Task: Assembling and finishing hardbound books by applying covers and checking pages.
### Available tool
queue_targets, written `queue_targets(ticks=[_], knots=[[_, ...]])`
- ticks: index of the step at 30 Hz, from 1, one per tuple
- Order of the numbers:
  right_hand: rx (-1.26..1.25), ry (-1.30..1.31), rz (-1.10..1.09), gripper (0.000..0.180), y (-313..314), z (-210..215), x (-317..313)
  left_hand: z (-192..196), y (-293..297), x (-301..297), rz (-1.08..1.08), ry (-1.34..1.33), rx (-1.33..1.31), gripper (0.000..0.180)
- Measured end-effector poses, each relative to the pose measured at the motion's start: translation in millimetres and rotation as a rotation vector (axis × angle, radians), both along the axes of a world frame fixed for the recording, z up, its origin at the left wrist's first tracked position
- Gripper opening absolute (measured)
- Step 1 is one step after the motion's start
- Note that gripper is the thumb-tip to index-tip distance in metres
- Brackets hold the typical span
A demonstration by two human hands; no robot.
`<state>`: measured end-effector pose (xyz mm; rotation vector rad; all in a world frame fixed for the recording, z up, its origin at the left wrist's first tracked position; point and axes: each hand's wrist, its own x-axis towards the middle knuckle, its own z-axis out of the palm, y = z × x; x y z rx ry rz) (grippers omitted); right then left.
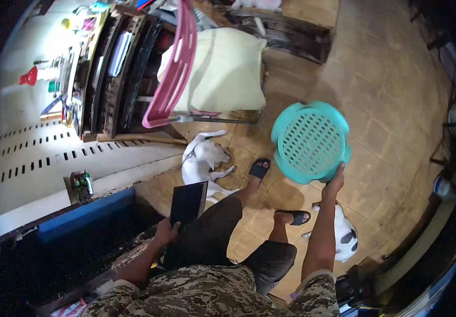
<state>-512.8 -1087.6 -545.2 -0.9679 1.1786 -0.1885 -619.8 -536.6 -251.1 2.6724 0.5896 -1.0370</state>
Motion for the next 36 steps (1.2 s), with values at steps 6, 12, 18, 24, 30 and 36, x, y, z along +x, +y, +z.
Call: queue_targets(ticks=[6, 12, 18, 24, 30, 36], knots=[[-0.723, 0.155, 0.656, 0.059, 13.2, 44.5, 17.5, 19.3, -14.3, 43.1, -0.134, -0.014, -0.08, 0.038], [-0.664, -0.4, 1.507, 0.076, 127.5, 194.6, 55.3, 26.2, -38.0, 123.0, -0.501, -0.049, -0.299, 0.029], [-1.143, -0.545, 1.709, 0.055, 189.0, 355.2, 83.3, 65.4, -115.9, 191.7, -1.02, 0.05, -0.267, 0.017], [-1.017, -0.114, 2.08, 0.025, 194.9, 332.5, 78.0, 107.8, -153.7, 205.4, -0.818, -0.582, -0.575, 0.012], [-0.934, -0.119, 1.876, 0.029, 115.0, 364.4, 77.0, 139.0, -111.9, 225.7, -0.309, -1.097, -0.699, 0.01], [-0.776, 0.427, 1.274, 0.041, 61.6, 432.1, 62.3, 23.1, 0.7, 300.7, 0.655, -0.862, -0.793, 0.028]])
